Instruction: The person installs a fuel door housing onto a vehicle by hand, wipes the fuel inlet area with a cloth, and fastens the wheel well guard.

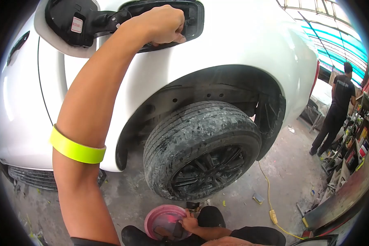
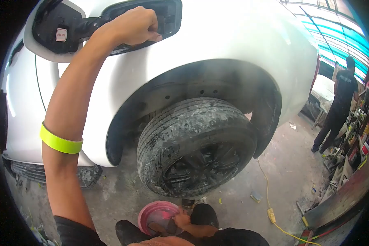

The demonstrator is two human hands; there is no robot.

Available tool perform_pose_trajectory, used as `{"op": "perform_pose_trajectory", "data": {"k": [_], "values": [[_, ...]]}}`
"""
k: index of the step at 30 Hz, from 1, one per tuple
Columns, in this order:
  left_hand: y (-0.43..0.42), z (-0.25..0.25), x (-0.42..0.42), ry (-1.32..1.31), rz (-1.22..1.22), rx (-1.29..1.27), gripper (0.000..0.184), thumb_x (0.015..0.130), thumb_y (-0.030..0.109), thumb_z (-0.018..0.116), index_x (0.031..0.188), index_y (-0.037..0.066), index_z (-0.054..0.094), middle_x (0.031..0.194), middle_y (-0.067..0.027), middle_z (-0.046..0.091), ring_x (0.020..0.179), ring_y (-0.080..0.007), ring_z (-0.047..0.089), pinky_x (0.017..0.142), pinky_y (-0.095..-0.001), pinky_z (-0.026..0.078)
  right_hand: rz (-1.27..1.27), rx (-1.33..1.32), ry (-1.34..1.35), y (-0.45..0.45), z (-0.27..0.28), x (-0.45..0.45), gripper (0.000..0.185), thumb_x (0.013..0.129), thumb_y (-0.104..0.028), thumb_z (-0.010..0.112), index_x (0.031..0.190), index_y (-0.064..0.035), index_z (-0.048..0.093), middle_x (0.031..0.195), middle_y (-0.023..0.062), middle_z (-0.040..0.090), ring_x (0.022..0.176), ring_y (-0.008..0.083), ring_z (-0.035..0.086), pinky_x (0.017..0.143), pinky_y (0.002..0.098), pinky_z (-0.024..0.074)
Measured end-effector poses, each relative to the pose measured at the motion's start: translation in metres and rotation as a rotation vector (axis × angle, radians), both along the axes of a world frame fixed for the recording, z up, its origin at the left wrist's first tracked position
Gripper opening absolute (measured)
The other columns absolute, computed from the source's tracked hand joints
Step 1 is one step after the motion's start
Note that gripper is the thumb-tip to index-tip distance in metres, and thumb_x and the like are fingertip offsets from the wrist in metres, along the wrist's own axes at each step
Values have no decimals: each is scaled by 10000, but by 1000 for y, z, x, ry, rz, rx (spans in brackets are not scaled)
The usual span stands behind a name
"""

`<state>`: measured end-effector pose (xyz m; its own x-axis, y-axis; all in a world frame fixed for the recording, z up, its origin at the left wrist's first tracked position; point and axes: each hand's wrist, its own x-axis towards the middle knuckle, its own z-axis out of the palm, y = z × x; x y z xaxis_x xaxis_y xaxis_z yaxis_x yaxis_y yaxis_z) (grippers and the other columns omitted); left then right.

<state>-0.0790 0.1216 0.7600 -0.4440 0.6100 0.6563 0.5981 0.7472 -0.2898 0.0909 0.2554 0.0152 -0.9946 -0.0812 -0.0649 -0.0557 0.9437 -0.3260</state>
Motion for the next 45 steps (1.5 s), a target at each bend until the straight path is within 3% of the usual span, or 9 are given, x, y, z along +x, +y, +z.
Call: {"op": "perform_pose_trajectory", "data": {"k": [2,5,10,14,16,19,25,38,45], "values": [[6,10,23,32,28,-69,193,806,166,735,793,-25,715,699,-193,671,667,-311,657,663,-402,511,0,-15,2,0,0,0,403,908,-418,609,1046,-53,712,1515,206,267,1180,455,494,877,509,525],[10,20,46,-338,297,-197,301,805,102,663,1097,46,712,1086,-160,707,995,-284,672,840,-392,525,4,-16,-5,0,1,0,396,899,-418,622,1046,-62,715,1512,201,270,1181,449,496,880,508,524],[-3,9,42,-207,117,-133,203,819,133,645,970,33,736,934,-180,720,883,-311,687,790,-398,530,11,33,-25,-2,4,-1,381,884,-420,641,1079,-101,715,1509,182,272,1182,434,497,894,494,523],[3,7,17,-194,222,-117,173,816,136,655,917,26,741,864,-179,716,836,-316,686,775,-391,530,1,34,-11,-2,2,-1,384,881,-422,645,1142,-146,700,1507,165,269,1186,421,495,903,485,520],[-9,1,-5,56,-109,-98,162,792,128,717,860,-19,723,787,-189,702,725,-312,674,711,-396,530,1,30,-1,-2,5,0,392,881,-422,645,1165,-156,691,1505,161,268,1188,418,494,902,487,519],[-22,2,-24,78,-153,-102,199,778,78,696,955,-6,728,904,-184,724,818,-314,694,785,-382,543,-2,72,-25,-4,9,0,404,885,-422,639,1203,-175,672,1504,164,265,1194,419,489,904,488,518],[-3,10,37,-220,121,-82,168,817,140,675,911,16,739,858,-175,714,830,-309,684,767,-386,528,0,52,-48,-2,2,-3,422,902,-440,615,1226,-173,658,1507,177,256,1213,433,469,913,491,515],[0,10,40,-99,107,-192,182,836,183,693,869,9,735,833,-186,710,806,-306,687,741,-398,526,-3,21,-69,-2,5,-2,402,899,-445,621,1123,-124,711,1525,174,239,1234,443,451,924,500,511],[1,13,46,-229,187,-197,201,811,126,636,963,32,728,958,-179,714,896,-307,683,775,-405,524,-9,5,-40,-3,7,-1,424,873,-443,653,1188,-161,684,1522,167,248,1244,446,449,923,503,513]]}}
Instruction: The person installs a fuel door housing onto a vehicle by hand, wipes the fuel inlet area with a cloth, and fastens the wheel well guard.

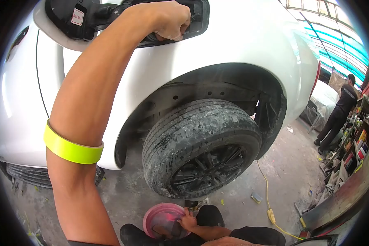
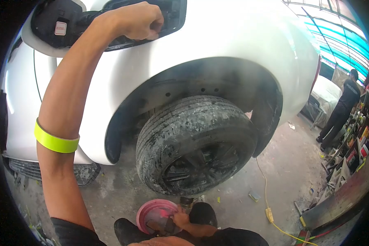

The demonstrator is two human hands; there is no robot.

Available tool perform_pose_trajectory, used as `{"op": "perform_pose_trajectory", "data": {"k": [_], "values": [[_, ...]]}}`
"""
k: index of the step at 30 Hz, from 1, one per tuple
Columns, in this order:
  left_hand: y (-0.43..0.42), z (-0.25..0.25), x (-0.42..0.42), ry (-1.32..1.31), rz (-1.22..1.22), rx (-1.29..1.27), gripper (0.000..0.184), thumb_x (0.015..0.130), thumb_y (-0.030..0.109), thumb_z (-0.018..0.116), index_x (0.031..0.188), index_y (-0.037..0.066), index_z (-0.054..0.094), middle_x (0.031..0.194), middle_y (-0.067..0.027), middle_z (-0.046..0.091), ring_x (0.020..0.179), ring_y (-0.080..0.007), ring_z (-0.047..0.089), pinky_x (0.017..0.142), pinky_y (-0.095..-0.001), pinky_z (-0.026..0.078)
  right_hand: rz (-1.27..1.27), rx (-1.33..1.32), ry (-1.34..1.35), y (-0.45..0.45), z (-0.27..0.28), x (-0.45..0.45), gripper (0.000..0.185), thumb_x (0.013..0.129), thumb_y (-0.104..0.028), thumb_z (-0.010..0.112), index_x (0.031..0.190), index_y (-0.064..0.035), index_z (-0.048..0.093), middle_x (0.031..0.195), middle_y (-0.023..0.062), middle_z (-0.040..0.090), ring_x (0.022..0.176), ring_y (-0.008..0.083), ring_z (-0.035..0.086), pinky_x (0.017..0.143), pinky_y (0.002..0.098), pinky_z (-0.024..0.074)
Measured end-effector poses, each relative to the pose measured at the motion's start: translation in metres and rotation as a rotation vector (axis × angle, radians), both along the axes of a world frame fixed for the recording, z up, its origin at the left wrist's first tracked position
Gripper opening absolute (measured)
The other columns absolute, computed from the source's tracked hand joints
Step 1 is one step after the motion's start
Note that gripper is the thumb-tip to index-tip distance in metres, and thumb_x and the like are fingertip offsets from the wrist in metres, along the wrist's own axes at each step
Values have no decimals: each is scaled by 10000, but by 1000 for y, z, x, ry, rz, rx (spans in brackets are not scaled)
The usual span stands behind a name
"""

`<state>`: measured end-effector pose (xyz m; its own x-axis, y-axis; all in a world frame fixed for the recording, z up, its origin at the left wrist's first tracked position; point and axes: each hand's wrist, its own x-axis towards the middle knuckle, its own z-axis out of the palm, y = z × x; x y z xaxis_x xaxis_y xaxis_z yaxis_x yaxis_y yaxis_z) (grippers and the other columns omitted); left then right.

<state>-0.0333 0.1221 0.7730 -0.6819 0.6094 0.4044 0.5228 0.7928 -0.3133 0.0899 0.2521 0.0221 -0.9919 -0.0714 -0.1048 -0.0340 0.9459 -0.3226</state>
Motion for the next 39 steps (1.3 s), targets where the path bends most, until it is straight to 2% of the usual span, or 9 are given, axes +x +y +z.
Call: {"op": "perform_pose_trajectory", "data": {"k": [5,8,10,15,19,21,30,34,39], "values": [[1,0,5,-28,63,-44,239,799,120,633,1006,33,717,1015,-178,710,934,-300,677,792,-406,525,2,22,40,0,0,1,422,869,-442,656,1200,-181,676,1518,167,253,1233,447,460,911,498,519],[-15,-10,-12,22,-84,98,217,808,112,635,984,20,724,976,-185,714,905,-306,684,786,-404,528,1,39,56,-2,2,2,395,870,-442,654,1157,-173,693,1516,166,257,1208,440,477,892,496,526],[-18,-12,-54,200,-239,179,229,768,108,747,961,-15,735,910,-193,726,850,-305,709,804,-373,548,-10,43,58,-3,2,2,382,871,-442,651,1131,-166,702,1515,165,260,1196,436,484,880,495,531],[-12,-17,-41,173,-224,151,200,794,99,744,963,-7,739,889,-194,724,824,-322,704,781,-368,550,10,24,64,1,0,1,407,874,-459,640,1074,-114,718,1491,173,289,1168,416,499,836,492,546],[-12,-35,-53,452,-232,75,132,819,111,710,865,-12,725,826,-206,694,783,-380,676,745,-415,547,0,4,95,-2,-6,1,424,881,-469,629,1072,-101,722,1487,182,296,1167,415,503,838,497,544],[-15,-42,-59,631,-314,63,164,839,137,680,767,-10,696,753,-220,650,739,-409,650,698,-443,542,4,53,19,-3,-3,-1,319,893,-448,628,1037,-193,757,1519,167,293,1233,426,456,876,485,540],[-5,-44,-59,609,-240,155,159,844,158,689,865,9,742,785,-216,677,755,-392,663,746,-439,542,3,4,148,-1,-6,3,429,897,-461,610,986,-63,744,1479,189,308,1136,433,525,827,500,550],[-10,-41,-50,516,-240,228,153,835,150,690,870,11,744,810,-210,686,779,-387,666,770,-429,539,0,44,124,0,-4,0,434,896,-460,610,981,-57,742,1472,196,318,1124,432,534,812,491,556],[-14,-36,-51,425,-234,165,130,800,97,699,875,-1,742,843,-209,690,815,-379,667,771,-428,536,-4,8,47,0,-11,-1,389,883,-444,624,1089,-131,728,1512,187,288,1249,442,427,881,526,529]]}}
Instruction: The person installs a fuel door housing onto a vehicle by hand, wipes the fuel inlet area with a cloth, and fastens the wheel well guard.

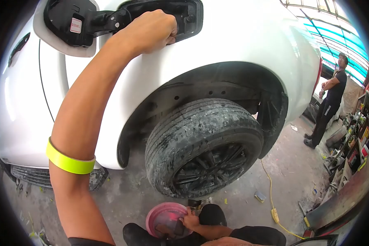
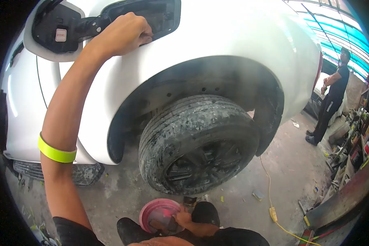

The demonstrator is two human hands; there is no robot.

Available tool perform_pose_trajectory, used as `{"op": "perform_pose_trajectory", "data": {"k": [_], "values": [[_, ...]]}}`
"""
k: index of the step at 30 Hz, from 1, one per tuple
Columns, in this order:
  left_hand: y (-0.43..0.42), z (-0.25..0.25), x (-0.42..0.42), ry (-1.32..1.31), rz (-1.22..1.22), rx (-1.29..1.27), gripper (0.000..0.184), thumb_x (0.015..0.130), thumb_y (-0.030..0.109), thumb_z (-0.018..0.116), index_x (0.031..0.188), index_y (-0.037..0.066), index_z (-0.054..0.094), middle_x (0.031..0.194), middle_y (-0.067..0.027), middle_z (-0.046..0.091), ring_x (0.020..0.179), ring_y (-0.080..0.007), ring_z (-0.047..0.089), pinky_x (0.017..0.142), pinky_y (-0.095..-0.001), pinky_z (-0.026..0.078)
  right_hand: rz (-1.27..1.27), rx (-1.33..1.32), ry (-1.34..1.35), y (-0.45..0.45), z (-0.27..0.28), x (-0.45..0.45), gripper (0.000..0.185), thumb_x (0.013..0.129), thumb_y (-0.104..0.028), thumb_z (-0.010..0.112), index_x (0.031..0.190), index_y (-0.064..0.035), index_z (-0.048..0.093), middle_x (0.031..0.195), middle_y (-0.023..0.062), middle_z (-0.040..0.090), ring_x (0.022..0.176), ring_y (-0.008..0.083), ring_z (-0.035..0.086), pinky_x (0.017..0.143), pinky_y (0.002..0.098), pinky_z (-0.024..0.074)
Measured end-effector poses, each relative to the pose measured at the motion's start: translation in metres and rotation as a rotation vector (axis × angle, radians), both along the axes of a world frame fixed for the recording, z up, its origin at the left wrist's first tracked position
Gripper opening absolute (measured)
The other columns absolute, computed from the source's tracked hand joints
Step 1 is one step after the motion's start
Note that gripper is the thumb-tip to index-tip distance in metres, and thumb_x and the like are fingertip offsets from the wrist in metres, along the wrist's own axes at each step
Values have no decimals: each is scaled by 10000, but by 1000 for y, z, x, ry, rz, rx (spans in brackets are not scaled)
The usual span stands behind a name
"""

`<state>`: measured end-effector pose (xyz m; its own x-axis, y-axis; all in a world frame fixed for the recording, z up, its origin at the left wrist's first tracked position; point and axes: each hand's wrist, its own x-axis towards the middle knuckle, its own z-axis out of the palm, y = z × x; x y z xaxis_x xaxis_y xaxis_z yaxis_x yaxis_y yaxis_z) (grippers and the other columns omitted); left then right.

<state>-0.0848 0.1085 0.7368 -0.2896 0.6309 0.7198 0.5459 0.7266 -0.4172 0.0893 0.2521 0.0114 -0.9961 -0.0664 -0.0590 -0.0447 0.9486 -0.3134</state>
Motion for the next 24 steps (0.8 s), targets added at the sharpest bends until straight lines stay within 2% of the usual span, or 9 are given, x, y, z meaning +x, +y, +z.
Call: {"op": "perform_pose_trajectory", "data": {"k": [4,7,12,16,18,24], "values": [[2,4,0,-6,-23,-15,127,790,91,710,872,-1,742,846,-210,689,820,-377,669,773,-431,535,-15,-6,-37,0,-3,-1,383,883,-445,625,1077,-134,735,1516,185,282,1252,439,424,887,524,524],[8,2,-1,43,109,-60,135,810,124,710,858,2,741,821,-209,686,799,-380,665,764,-434,533,-16,-21,-8,-1,-4,1,362,874,-444,637,1032,-139,752,1520,185,285,1244,437,434,870,515,532],[7,-1,-1,79,-8,40,191,851,188,699,842,0,732,768,-206,677,749,-391,653,742,-431,526,-7,-7,16,0,-7,0,337,855,-439,660,961,-138,769,1516,190,317,1199,439,477,822,509,549],[6,1,4,-7,14,81,178,849,175,699,864,1,734,777,-213,678,747,-389,653,741,-427,525,-12,-31,74,-2,-4,1,326,856,-428,662,965,-141,768,1496,192,342,1187,443,485,815,510,550],[3,5,1,-32,-46,9,172,842,157,702,885,-6,732,796,-220,680,757,-382,659,744,-426,525,22,47,54,1,-5,0,406,884,-441,625,1109,-114,709,1491,196,302,1157,441,494,851,494,545],[6,8,9,-75,47,-35,165,829,124,706,908,-19,730,828,-222,690,787,-380,671,759,-421,528,10,-1,-51,1,4,0,396,879,-432,635,1080,-99,712,1504,203,283,1200,451,465,867,490,542]]}}
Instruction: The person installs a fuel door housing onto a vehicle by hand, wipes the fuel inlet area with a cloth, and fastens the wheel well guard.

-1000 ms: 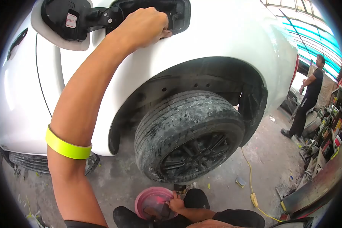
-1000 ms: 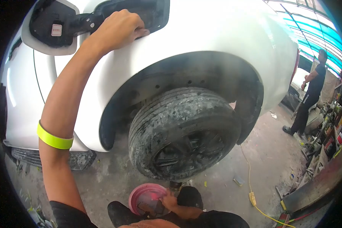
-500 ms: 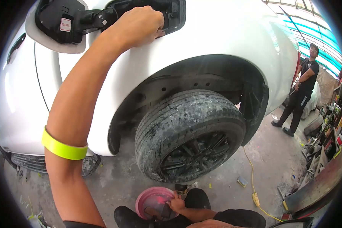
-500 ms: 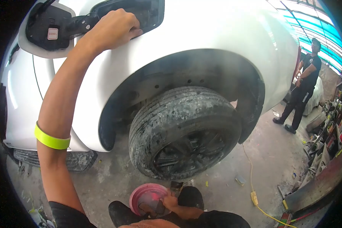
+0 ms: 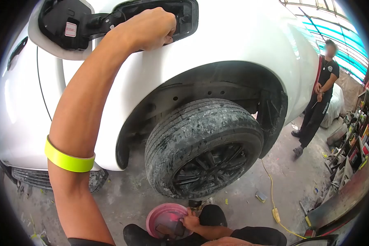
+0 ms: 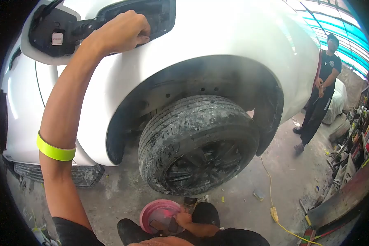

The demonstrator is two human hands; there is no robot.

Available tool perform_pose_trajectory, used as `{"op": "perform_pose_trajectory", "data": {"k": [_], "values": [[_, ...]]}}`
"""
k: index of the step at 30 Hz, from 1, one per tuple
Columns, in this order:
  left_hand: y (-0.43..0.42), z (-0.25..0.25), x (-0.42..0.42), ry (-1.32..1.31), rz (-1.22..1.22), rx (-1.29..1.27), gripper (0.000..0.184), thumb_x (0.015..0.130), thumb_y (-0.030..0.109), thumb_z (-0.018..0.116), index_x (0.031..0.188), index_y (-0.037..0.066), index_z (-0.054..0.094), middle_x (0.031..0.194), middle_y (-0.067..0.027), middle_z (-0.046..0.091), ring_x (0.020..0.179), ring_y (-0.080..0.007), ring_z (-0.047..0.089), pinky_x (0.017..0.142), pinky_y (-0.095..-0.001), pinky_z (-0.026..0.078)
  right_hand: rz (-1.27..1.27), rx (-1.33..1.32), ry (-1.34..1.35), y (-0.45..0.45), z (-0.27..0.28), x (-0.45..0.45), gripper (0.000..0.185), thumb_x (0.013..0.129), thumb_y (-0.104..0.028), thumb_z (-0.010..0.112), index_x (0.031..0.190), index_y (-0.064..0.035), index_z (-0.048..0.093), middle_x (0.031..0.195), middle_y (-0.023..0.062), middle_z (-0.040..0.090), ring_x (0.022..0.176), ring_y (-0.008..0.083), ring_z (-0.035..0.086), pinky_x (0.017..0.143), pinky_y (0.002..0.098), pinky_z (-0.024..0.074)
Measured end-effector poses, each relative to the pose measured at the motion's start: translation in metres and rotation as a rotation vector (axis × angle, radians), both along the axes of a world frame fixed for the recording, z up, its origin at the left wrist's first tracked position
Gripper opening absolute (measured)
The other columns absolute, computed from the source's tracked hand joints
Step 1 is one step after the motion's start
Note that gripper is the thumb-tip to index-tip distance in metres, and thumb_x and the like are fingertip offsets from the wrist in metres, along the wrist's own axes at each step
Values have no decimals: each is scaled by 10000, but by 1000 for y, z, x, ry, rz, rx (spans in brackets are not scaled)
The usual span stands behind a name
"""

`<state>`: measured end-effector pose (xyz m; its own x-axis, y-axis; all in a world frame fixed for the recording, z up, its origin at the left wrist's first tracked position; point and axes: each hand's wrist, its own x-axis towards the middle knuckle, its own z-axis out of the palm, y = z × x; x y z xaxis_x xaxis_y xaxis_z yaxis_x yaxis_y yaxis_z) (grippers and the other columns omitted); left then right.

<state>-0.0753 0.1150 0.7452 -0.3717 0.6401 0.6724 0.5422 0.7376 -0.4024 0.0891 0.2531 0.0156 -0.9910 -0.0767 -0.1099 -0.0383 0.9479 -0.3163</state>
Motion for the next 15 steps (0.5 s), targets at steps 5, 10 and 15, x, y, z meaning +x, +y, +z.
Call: {"op": "perform_pose_trajectory", "data": {"k": [5,10,15], "values": [[-1,-1,5,33,-49,45,166,830,122,709,904,-25,732,822,-230,687,782,-387,669,760,-422,533,-20,-36,28,-2,0,1,353,876,-413,653,1014,-100,738,1502,183,293,1220,440,445,883,500,529],[8,1,1,137,-69,-18,195,830,146,717,873,-44,726,801,-238,679,763,-391,665,757,-422,534,-36,-62,34,-1,-8,0,323,873,-407,662,963,-113,764,1502,163,302,1242,435,426,895,516,517],[5,0,-11,176,-70,-22,231,854,209,703,820,-18,730,746,-223,667,720,-398,649,725,-434,529,-46,-33,5,-4,-5,-1,354,860,-412,663,1061,-131,739,1507,156,305,1240,431,433,875,514,529]]}}
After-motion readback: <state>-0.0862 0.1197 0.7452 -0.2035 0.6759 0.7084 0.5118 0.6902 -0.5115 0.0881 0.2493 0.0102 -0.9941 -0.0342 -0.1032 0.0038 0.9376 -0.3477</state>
